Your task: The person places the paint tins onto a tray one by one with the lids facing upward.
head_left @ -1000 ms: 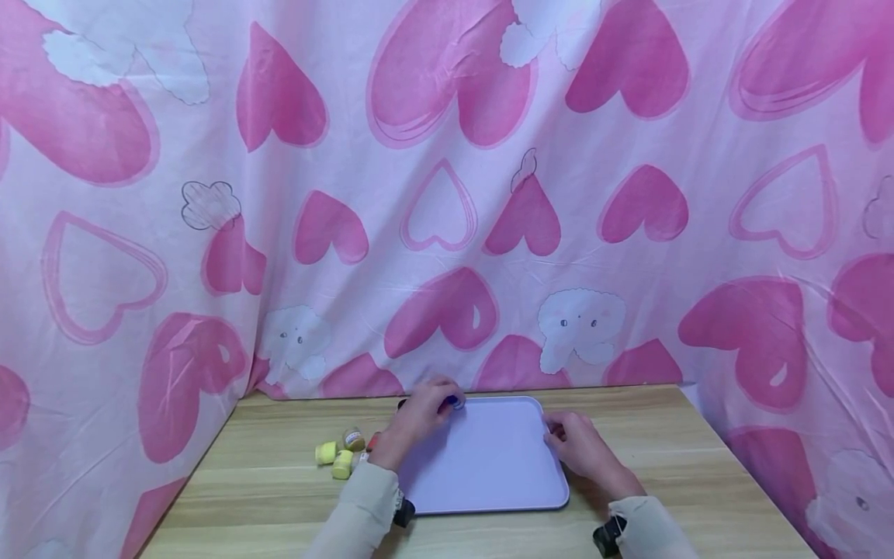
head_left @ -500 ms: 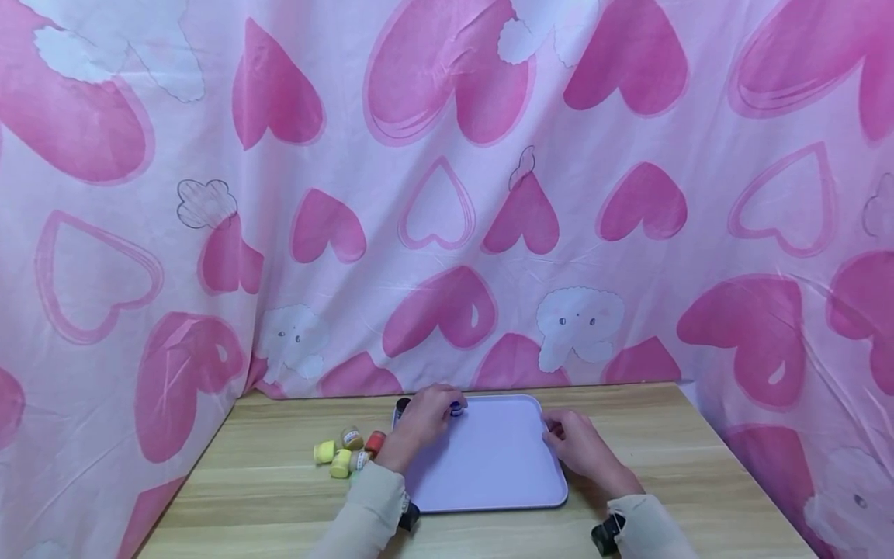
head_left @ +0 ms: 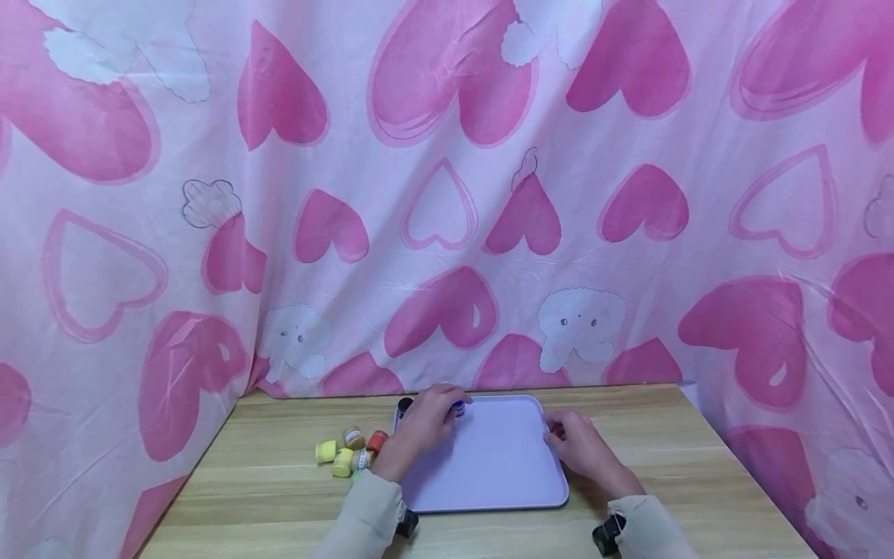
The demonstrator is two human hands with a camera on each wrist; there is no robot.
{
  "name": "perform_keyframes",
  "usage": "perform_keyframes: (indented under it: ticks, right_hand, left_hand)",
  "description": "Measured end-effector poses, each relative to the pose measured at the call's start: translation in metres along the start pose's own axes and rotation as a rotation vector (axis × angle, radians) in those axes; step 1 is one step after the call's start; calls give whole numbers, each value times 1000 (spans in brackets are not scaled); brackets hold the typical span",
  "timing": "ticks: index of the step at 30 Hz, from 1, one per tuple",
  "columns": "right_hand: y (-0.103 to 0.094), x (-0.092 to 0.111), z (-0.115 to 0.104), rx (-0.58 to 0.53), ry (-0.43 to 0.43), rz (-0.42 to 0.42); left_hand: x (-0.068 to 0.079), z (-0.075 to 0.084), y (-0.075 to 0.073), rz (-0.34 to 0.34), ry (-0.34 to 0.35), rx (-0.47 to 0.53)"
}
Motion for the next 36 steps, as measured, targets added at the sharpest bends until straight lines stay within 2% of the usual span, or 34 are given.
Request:
perform_keyframes:
  ticks: [5,8,11,14,18,28,36]
  right_hand:
    - [0,0,-1,-4,3,-4]
    - [1,0,0,-2,8,-7]
    - [1,1,1,-4,11,-7]
    - [1,1,1,-8,11,-12]
    - [0,0,0,-9,9,-16]
    - [-1,1,0,-13,7,-19]
    - [-1,2,-1,-18,8,-19]
  left_hand:
    - [6,3,-19,86,-9,43]
    - [12,-1,-28,140,-25,67]
    - [20,-7,-35,165,-37,79]
    - [28,-14,-41,154,-95,78]
    - [40,-25,-51,125,-213,76]
    - [71,-53,-77,153,-327,-6]
    - [91,-77,-86,85,-476,-17]
Point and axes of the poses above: each hand's wrist, its own x-axis away from the middle knuckle, its own y-axis out of the palm, z = x × y, the point moved 7 cm from there along -x, towards the middle knuckle, and after that the axes turned 6 degrees about z, right-handed, at the moved point
